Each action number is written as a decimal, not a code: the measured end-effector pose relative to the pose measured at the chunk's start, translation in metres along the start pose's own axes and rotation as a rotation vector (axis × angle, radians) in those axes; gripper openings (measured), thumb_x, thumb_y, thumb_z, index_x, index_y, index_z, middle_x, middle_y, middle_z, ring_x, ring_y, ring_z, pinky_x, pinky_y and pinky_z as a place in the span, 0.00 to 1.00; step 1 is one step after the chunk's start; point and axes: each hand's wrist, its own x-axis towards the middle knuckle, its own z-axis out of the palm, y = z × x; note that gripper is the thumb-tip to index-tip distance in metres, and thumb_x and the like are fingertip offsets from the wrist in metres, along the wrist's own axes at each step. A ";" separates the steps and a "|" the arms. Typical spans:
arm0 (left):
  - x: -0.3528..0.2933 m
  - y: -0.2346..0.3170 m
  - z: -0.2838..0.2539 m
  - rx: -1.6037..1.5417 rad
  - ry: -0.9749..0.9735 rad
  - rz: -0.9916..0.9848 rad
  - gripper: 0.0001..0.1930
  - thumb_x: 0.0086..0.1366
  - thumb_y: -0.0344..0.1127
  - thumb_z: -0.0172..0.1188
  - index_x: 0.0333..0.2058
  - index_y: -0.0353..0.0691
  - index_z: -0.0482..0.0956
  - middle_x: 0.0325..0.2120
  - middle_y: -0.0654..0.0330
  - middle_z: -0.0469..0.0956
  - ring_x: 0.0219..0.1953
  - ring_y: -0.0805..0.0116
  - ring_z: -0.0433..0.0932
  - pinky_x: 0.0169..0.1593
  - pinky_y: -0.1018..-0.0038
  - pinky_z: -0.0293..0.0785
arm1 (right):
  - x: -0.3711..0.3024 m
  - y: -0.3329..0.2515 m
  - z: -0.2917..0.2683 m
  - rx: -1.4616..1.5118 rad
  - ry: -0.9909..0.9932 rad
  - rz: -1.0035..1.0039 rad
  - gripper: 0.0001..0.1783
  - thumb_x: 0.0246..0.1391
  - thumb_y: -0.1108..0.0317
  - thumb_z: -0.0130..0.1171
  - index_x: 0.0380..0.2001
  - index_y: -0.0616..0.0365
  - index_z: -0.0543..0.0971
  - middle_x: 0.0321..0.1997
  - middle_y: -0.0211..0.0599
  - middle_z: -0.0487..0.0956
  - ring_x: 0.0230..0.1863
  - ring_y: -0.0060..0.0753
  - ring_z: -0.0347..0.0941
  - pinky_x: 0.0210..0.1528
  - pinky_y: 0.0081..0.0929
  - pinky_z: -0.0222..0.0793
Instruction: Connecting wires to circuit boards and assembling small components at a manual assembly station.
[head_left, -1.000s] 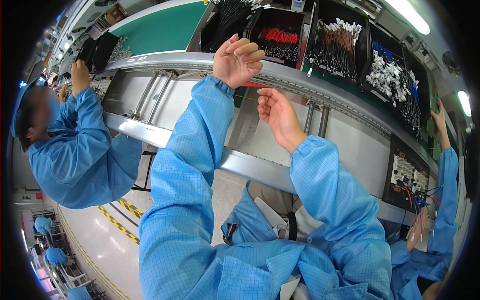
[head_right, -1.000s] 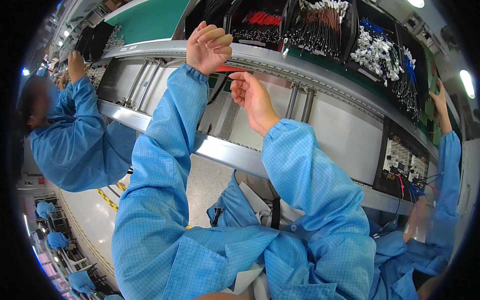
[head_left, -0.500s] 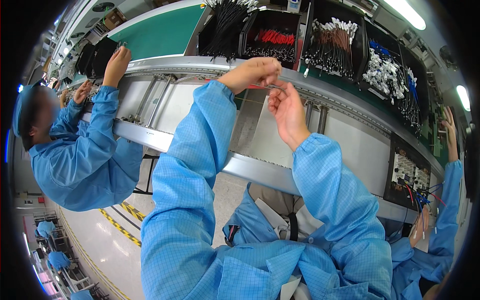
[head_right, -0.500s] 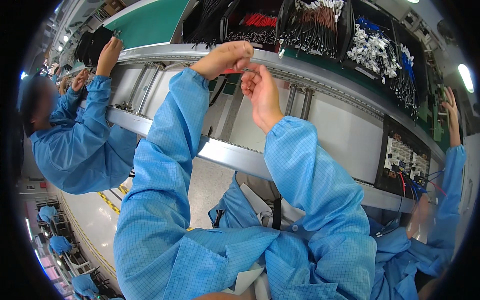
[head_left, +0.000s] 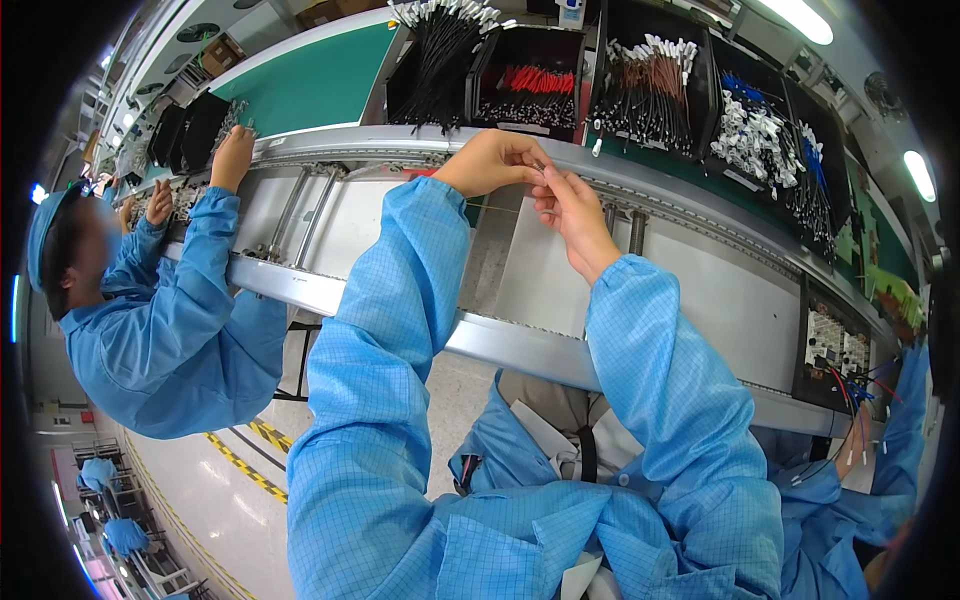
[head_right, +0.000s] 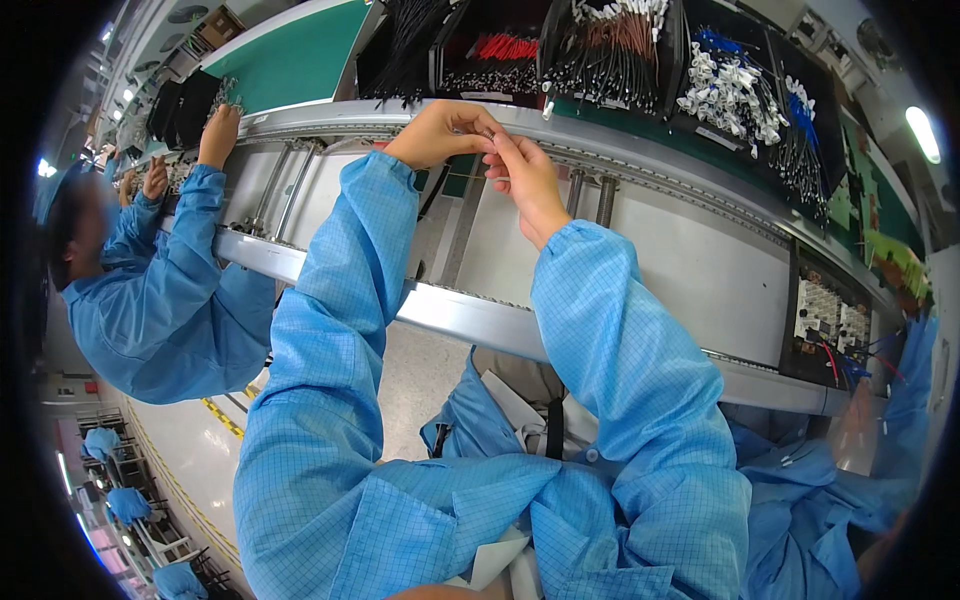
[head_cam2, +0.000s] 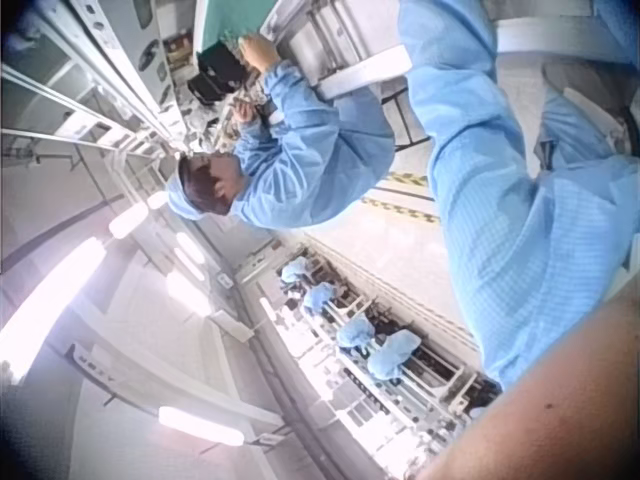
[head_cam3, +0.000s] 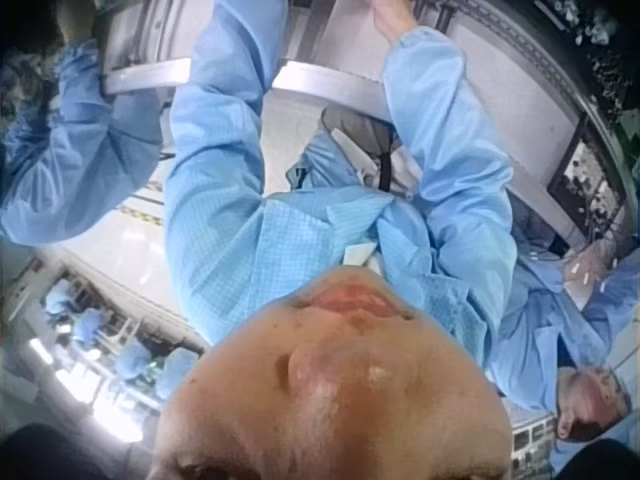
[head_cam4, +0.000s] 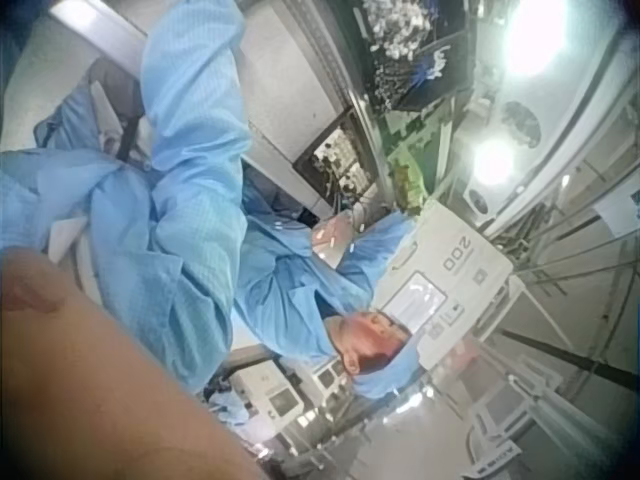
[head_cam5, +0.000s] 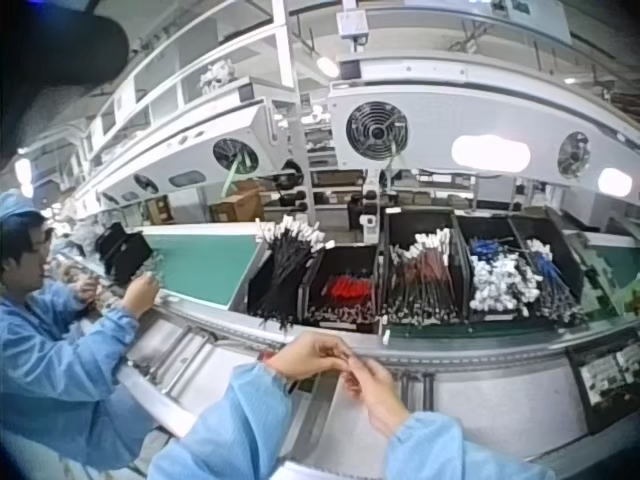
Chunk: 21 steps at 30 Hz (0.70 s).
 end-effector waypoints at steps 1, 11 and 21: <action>0.000 0.001 -0.001 -0.001 -0.004 0.002 0.09 0.55 0.23 0.62 0.36 0.31 0.78 0.30 0.60 0.80 0.34 0.76 0.76 0.41 0.78 0.73 | 0.002 0.001 -0.002 0.000 0.004 -0.001 0.14 0.59 0.53 0.52 0.36 0.50 0.73 0.31 0.23 0.73 0.31 0.16 0.67 0.35 0.17 0.62; -0.066 0.003 -0.091 0.105 -0.011 -0.374 0.15 0.58 0.40 0.62 0.41 0.40 0.79 0.34 0.63 0.79 0.37 0.76 0.75 0.42 0.77 0.71 | -0.004 -0.001 0.006 -0.195 -0.223 -0.023 0.14 0.61 0.57 0.45 0.41 0.53 0.73 0.33 0.26 0.74 0.34 0.18 0.69 0.38 0.18 0.63; -0.209 -0.098 -0.200 0.243 1.077 -0.502 0.14 0.58 0.39 0.58 0.41 0.40 0.80 0.31 0.62 0.81 0.31 0.75 0.76 0.35 0.76 0.72 | -0.009 0.014 0.021 -0.442 -0.498 -0.176 0.11 0.59 0.68 0.44 0.36 0.59 0.76 0.29 0.28 0.76 0.33 0.20 0.70 0.39 0.19 0.67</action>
